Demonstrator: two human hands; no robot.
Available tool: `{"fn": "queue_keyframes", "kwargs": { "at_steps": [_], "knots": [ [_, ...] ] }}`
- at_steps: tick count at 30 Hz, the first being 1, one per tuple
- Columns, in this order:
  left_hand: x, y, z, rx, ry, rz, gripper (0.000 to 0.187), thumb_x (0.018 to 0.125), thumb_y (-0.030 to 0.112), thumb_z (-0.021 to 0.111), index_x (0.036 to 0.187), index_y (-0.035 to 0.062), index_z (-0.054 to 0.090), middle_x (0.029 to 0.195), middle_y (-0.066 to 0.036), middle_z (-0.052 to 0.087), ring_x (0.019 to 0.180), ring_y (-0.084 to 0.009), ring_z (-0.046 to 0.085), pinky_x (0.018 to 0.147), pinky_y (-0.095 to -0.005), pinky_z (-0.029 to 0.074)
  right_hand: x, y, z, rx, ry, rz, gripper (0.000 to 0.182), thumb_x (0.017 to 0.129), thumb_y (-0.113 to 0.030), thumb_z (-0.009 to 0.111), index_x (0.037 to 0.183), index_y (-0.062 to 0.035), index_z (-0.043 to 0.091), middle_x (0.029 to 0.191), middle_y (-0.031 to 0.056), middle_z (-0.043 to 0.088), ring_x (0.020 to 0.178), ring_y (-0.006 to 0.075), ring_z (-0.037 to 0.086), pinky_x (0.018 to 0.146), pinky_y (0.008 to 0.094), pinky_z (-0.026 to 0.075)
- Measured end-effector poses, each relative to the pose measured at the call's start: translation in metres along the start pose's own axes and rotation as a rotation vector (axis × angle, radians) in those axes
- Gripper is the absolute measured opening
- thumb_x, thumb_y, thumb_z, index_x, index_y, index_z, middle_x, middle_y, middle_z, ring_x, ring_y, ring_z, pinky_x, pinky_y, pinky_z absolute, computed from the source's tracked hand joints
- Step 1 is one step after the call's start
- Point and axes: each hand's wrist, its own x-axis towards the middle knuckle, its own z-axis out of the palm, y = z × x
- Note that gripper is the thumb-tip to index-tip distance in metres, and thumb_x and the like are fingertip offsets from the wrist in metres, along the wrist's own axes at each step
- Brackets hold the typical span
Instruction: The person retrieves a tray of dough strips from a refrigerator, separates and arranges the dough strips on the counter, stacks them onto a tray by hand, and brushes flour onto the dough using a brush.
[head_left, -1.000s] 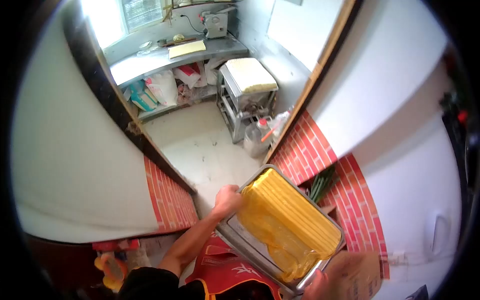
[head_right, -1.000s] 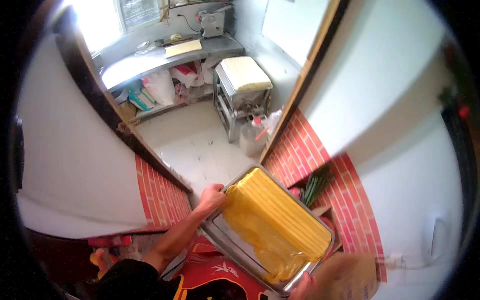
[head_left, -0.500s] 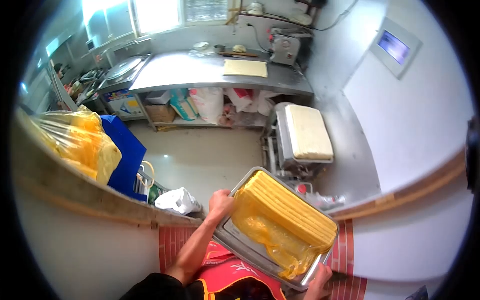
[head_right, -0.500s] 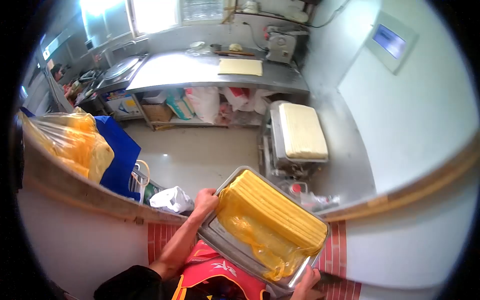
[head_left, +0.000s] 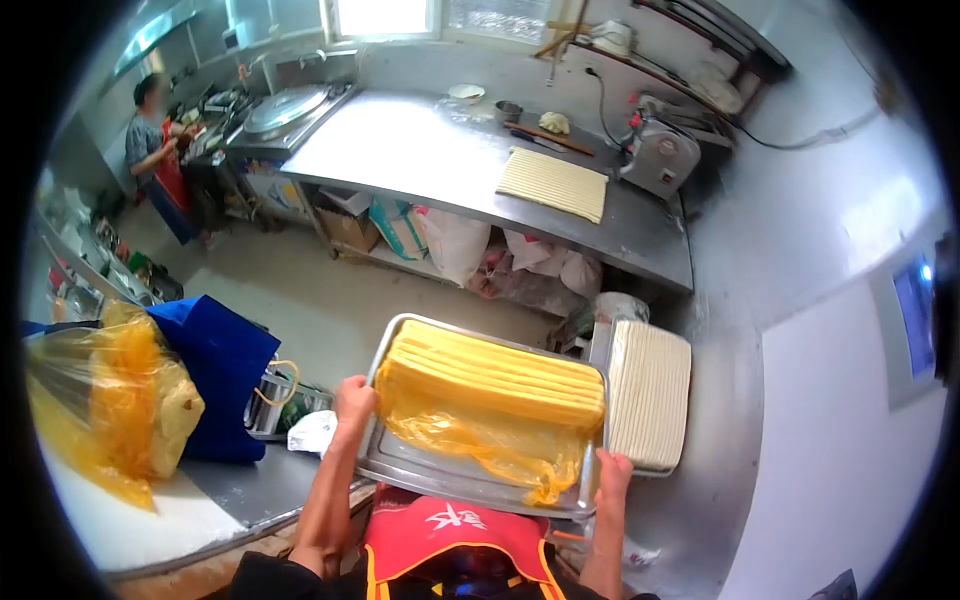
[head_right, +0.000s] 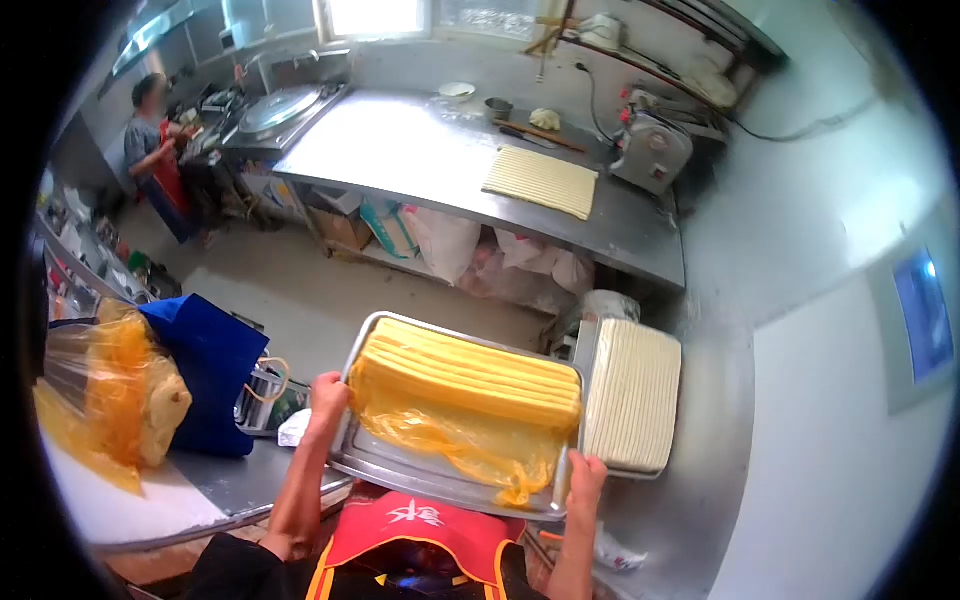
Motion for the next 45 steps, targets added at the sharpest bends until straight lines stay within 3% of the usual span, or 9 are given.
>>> {"fn": "queue_keyframes", "kwargs": {
  "at_steps": [14,25,30,32,36,39,43,44,45],
  "knots": [
    [0.322,0.036,0.006,-0.135,0.132,-0.265,0.019,0.066,0.007,0.054,0.075,-0.0054,0.064,0.067,-0.025,0.063,0.062,-0.0302,0.061,0.060,-0.0427,0.045,0.244,-0.168,0.363,-0.365,-0.254,-0.154,0.022,0.083,-0.016,0.072,0.069,-0.0021,0.060,0.067,-0.0011,0.059,0.062,0.0075,0.051,0.055,0.0284,0.041],
    [0.518,0.032,-0.001,-0.225,0.280,-0.409,0.014,0.065,0.008,0.054,0.066,-0.0046,0.059,0.059,-0.015,0.055,0.058,-0.0247,0.050,0.057,-0.0421,0.041,0.380,-0.242,0.634,-0.378,-0.494,-0.145,0.026,0.081,-0.015,0.068,0.059,-0.0036,0.059,0.058,-0.0049,0.052,0.052,0.0052,0.044,0.047,0.0284,0.031],
    [0.603,0.017,0.002,0.007,0.337,-0.575,0.014,0.063,0.008,0.058,0.068,-0.0038,0.064,0.065,-0.018,0.063,0.062,-0.0291,0.059,0.060,-0.0441,0.044,0.465,-0.233,0.753,-0.483,-0.516,-0.208,0.021,0.078,-0.014,0.068,0.064,0.0008,0.063,0.061,-0.0003,0.058,0.058,0.0091,0.051,0.051,0.0320,0.040],
    [0.627,0.009,0.004,-0.060,0.356,-0.570,0.014,0.063,0.008,0.059,0.068,-0.0034,0.065,0.066,-0.018,0.064,0.064,-0.0297,0.061,0.061,-0.0448,0.044,0.477,-0.244,0.790,-0.625,-0.550,-0.320,0.024,0.076,-0.020,0.064,0.067,0.0025,0.063,0.059,0.0123,0.060,0.058,0.0168,0.057,0.057,0.0402,0.046],
    [0.681,0.033,0.006,-0.056,0.439,-0.593,0.012,0.063,0.007,0.059,0.068,-0.0034,0.062,0.067,-0.017,0.065,0.063,-0.0284,0.058,0.061,-0.0442,0.043,0.504,-0.281,0.874,-0.776,-0.577,-0.471,0.026,0.078,-0.023,0.062,0.077,0.0025,0.067,0.074,0.0228,0.067,0.073,0.0361,0.068,0.067,0.0425,0.051],
    [0.722,0.032,0.021,-0.270,0.501,-0.535,0.010,0.065,0.006,0.057,0.067,-0.0035,0.056,0.066,-0.018,0.062,0.060,-0.0288,0.052,0.060,-0.0438,0.041,0.533,-0.278,0.924,-0.674,-0.586,-0.654,0.025,0.083,-0.023,0.062,0.084,0.0014,0.070,0.075,0.0186,0.070,0.067,0.0311,0.068,0.065,0.0403,0.051],
    [0.757,0.028,0.048,-0.073,0.507,-0.363,0.007,0.071,0.005,0.053,0.070,-0.0019,0.053,0.066,-0.019,0.059,0.060,-0.0314,0.048,0.062,-0.0445,0.041,0.557,-0.277,0.961,-0.738,-0.543,-0.682,0.027,0.088,-0.024,0.060,0.094,-0.0002,0.070,0.082,0.0197,0.070,0.076,0.0360,0.067,0.071,0.0430,0.052],
    [0.750,0.068,0.040,-0.033,0.353,-0.406,0.011,0.077,0.008,0.058,0.081,-0.0005,0.055,0.085,-0.021,0.064,0.070,-0.0351,0.053,0.067,-0.0452,0.045,0.567,-0.271,0.961,-0.841,-0.459,-0.841,0.029,0.089,-0.026,0.059,0.100,-0.0007,0.069,0.087,0.0196,0.070,0.081,0.0379,0.066,0.074,0.0446,0.052],
    [0.744,0.089,0.044,-0.039,0.337,-0.427,0.011,0.077,0.008,0.058,0.081,-0.0005,0.055,0.085,-0.021,0.064,0.070,-0.0351,0.053,0.067,-0.0452,0.045,0.572,-0.264,0.959,-0.946,-0.379,-0.996,0.031,0.091,-0.027,0.059,0.106,-0.0012,0.068,0.092,0.0195,0.070,0.085,0.0398,0.065,0.078,0.0461,0.051]
  ]
}}
